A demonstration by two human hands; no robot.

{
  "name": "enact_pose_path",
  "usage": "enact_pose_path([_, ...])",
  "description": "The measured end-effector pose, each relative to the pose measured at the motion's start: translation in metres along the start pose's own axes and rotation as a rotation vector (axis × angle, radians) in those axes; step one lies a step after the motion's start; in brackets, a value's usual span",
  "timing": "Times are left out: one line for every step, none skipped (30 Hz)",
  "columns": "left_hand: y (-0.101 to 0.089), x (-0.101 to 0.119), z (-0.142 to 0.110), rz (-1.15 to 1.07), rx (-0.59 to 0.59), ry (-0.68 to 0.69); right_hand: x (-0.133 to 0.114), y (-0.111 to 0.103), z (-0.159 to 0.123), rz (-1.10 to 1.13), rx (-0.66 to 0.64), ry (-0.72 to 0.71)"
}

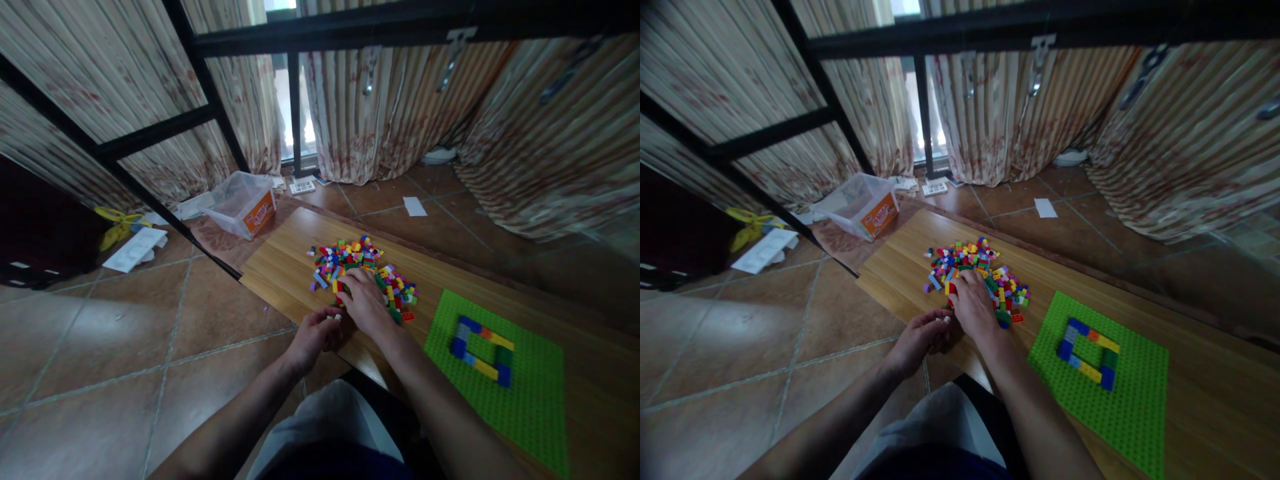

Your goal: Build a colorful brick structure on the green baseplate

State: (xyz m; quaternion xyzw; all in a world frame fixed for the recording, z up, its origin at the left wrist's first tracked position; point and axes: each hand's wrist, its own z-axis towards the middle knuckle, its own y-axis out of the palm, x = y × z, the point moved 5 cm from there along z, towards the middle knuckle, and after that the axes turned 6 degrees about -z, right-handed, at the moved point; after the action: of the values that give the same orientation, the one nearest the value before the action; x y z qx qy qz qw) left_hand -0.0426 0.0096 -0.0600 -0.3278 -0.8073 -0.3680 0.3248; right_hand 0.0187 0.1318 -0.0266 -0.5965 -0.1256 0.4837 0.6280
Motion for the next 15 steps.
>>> enact_pose_path([-0.002, 0.002, 0.001, -0.009, 0.016, 0.009, 0.001, -0.002, -0.002, 0.027, 0.015, 0.005])
enact_pose_path([-0.003, 0.004, 0.002, -0.024, 0.033, 0.022, 0.002, -0.005, -0.004, 0.063, 0.032, 0.012])
enact_pose_path([-0.004, 0.007, 0.003, -0.045, 0.05, 0.037, 0.003, -0.009, -0.006, 0.105, 0.051, 0.019])
enact_pose_path([-0.005, 0.01, 0.005, -0.067, 0.066, 0.051, 0.003, -0.014, -0.009, 0.154, 0.068, 0.029])
enact_pose_path([-0.004, 0.014, 0.006, -0.086, 0.076, 0.065, 0.003, -0.018, -0.012, 0.209, 0.079, 0.038])
enact_pose_path([-0.003, 0.017, 0.007, -0.1, 0.076, 0.077, 0.003, -0.022, -0.015, 0.267, 0.086, 0.049])
enact_pose_path([-0.001, 0.021, 0.007, -0.107, 0.065, 0.086, 0.003, -0.025, -0.019, 0.325, 0.087, 0.058])
enact_pose_path([0.003, 0.025, 0.008, -0.105, 0.042, 0.092, 0.002, -0.028, -0.023, 0.38, 0.083, 0.065])
enact_pose_path([0.007, 0.028, 0.007, -0.094, 0.012, 0.096, 0.001, -0.031, -0.027, 0.43, 0.076, 0.072])
enact_pose_path([0.011, 0.032, 0.007, -0.078, -0.021, 0.102, 0.0, -0.032, -0.03, 0.473, 0.064, 0.078])
enact_pose_path([0.016, 0.035, 0.005, -0.059, -0.053, 0.111, -0.001, -0.034, -0.034, 0.507, 0.051, 0.084])
enact_pose_path([0.02, 0.037, 0.004, -0.039, -0.08, 0.122, -0.001, -0.034, -0.038, 0.534, 0.039, 0.093])
enact_pose_path([0.024, 0.039, 0.003, -0.022, -0.104, 0.134, -0.001, -0.035, -0.042, 0.557, 0.029, 0.11])
enact_pose_path([0.027, 0.04, 0.001, -0.011, -0.122, 0.143, -0.001, -0.034, -0.046, 0.58, 0.023, 0.132])
enact_pose_path([0.029, 0.04, 0.0, -0.011, -0.135, 0.147, -0.001, -0.033, -0.049, 0.607, 0.021, 0.158])
